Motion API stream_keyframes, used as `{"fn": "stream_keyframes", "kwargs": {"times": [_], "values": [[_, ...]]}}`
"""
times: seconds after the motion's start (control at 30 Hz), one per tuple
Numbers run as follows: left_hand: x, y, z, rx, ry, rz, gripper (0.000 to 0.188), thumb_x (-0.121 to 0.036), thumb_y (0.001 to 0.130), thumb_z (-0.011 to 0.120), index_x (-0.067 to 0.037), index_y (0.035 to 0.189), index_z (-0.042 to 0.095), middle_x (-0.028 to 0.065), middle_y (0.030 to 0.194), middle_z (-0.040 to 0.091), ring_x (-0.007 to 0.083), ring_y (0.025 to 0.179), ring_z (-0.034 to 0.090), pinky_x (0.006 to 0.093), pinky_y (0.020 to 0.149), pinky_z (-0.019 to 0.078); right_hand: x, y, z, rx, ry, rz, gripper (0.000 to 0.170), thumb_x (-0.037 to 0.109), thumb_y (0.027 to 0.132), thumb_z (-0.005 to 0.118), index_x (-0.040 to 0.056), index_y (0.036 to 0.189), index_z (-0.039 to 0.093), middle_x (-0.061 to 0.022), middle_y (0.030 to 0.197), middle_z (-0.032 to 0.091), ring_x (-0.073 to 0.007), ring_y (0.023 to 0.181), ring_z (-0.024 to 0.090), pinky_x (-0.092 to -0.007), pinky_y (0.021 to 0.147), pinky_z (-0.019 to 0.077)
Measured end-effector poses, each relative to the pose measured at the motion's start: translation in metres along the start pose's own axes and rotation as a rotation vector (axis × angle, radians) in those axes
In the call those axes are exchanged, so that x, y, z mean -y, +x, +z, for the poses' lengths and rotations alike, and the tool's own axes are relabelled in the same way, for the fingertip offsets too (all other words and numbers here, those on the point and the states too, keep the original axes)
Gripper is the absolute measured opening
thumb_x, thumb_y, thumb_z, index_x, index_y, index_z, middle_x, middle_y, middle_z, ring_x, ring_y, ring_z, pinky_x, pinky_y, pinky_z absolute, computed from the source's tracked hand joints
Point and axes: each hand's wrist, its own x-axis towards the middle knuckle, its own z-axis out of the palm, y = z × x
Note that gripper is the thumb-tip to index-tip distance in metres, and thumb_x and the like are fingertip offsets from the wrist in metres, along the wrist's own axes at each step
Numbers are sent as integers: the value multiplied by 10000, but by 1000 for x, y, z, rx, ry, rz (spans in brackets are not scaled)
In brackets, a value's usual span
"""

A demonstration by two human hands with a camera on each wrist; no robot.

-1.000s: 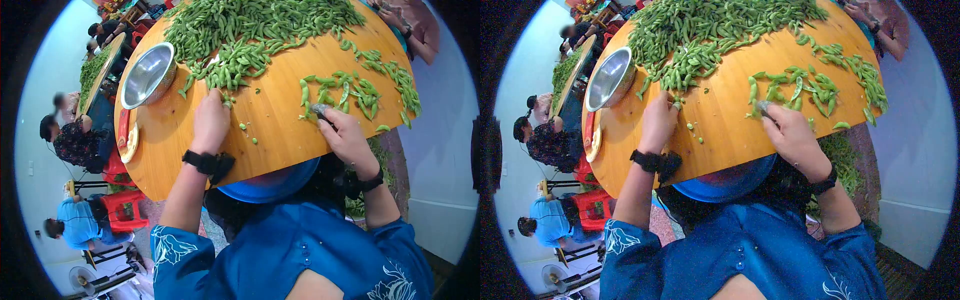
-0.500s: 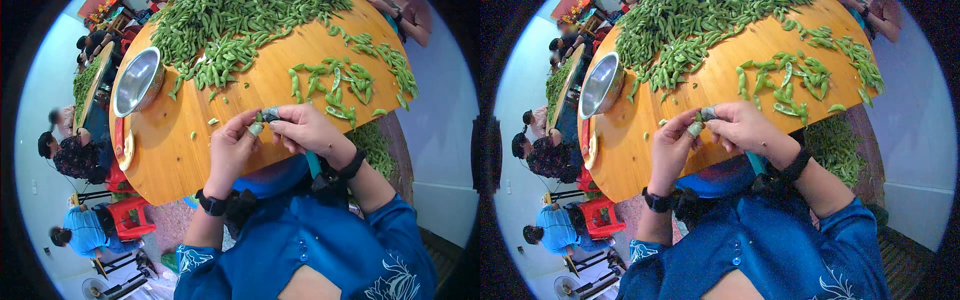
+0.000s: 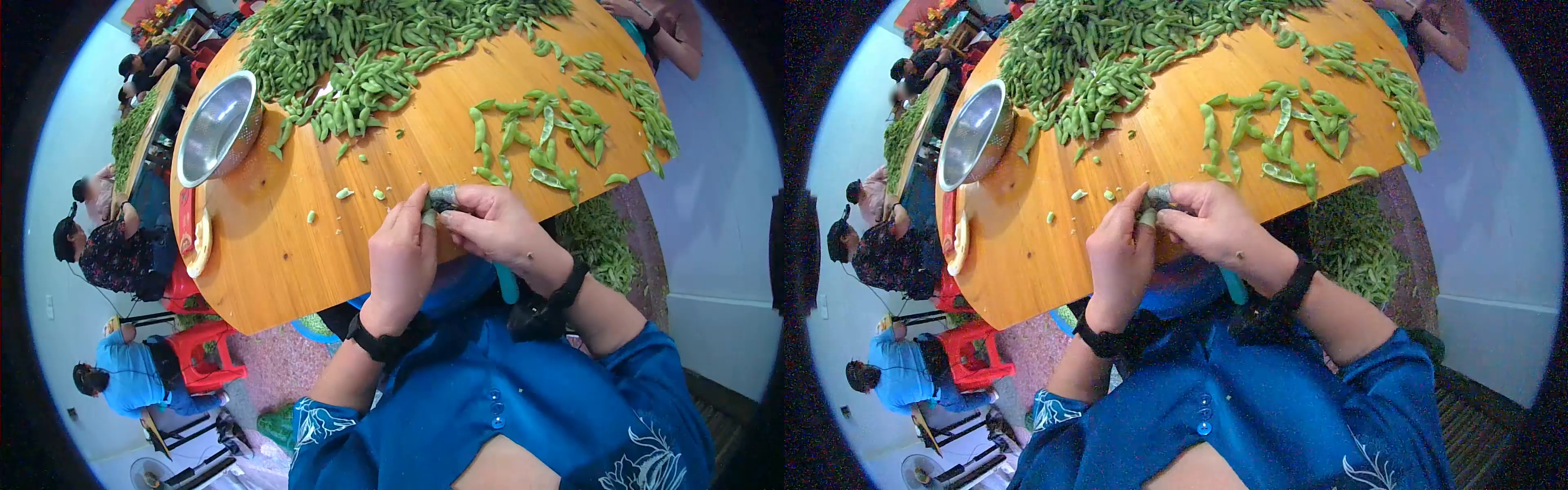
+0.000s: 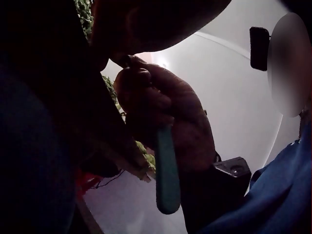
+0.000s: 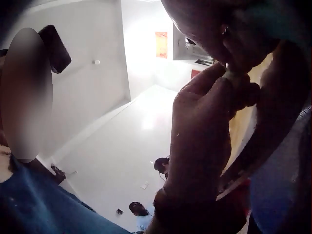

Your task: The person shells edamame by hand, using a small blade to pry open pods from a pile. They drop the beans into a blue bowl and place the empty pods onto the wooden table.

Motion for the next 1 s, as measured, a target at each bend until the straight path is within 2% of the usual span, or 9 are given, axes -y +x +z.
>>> {"fn": "stream_keyframes", "kwargs": {"times": [0.13, 0.23, 0.3, 0.5, 0.57, 0.67, 0.73, 0.93, 1.0], "values": [[4, 0, 1, -23, -36, 18, 307, 13, 837, 559, 34, 1143, 571, 179, 916, 633, 277, 803, 644, 328, 705, 517, 5, -3, 3, -33, 108, 65, 136, 117, 907, 532, 61, 988, 625, 65, 666, 523, -17, 569, 465, -178, 489, 372], [10, 4, -1, 68, -310, -157, 298, 4, 876, 537, 26, 1171, 572, 119, 906, 650, 173, 797, 647, 274, 712, 520, 4, 1, -4, -9, 145, 90, 133, 129, 915, 524, 65, 985, 616, 69, 661, 513, -13, 513, 444, -168, 438, 347], [17, 3, -3, 202, -758, -458, 304, -12, 910, 505, -2, 1207, 567, 69, 917, 642, 97, 785, 622, 230, 706, 510, 3, 0, -5, 2, 161, 110, 131, 135, 919, 518, 67, 977, 614, 70, 658, 510, -11, 486, 433, -163, 412, 333], [29, 13, -12, 276, -1137, -599, 310, -85, 942, 491, 17, 1231, 541, 53, 943, 632, 85, 684, 575, 210, 643, 485, 7, 3, 2, -21, 172, 101, 132, 119, 917, 515, 47, 958, 618, 50, 680, 553, -15, 506, 476, -167, 428, 371], [29, 14, -12, 273, -1100, -598, 307, -58, 933, 485, 13, 1228, 535, 47, 927, 628, 75, 698, 572, 209, 647, 481, 7, 1, 15, -162, -31, -84, 146, 79, 899, 524, 9, 977, 626, 22, 731, 601, -34, 612, 540, -197, 533, 444], [20, 9, -7, 237, -961, -568, 278, -30, 923, 479, 9, 1191, 541, 46, 918, 622, 60, 720, 560, 206, 655, 472, 11, -4, 25, -215, -44, -64, 172, 44, 880, 529, -19, 1008, 626, -11, 772, 631, -47, 714, 564, -227, 635, 474], [14, 7, -4, 204, -861, -539, 251, -28, 921, 478, 9, 1158, 552, 51, 924, 620, 54, 730, 553, 204, 660, 467, 8, -5, 23, -230, -97, 2, 179, 38, 876, 527, -24, 1012, 627, -18, 767, 627, -53, 731, 564, -238, 647, 478], [8, 10, 10, 64, -608, -296, 253, 15, 895, 434, -6, 1119, 548, 39, 905, 598, 43, 703, 511, 191, 587, 426, -9, -9, 22, -334, -178, -260, 180, 39, 855, 549, -46, 1000, 614, -70, 776, 648, -86, 740, 581, -278, 647, 481], [-7, 13, 4, 152, -944, -670, 272, 15, 888, 413, -6, 1129, 537, 36, 928, 589, 45, 703, 503, 191, 577, 418, -7, -13, 17, -302, -324, -297, 203, 35, 850, 550, -36, 1029, 613, -95, 792, 659, -94, 728, 585, -291, 626, 475]]}}
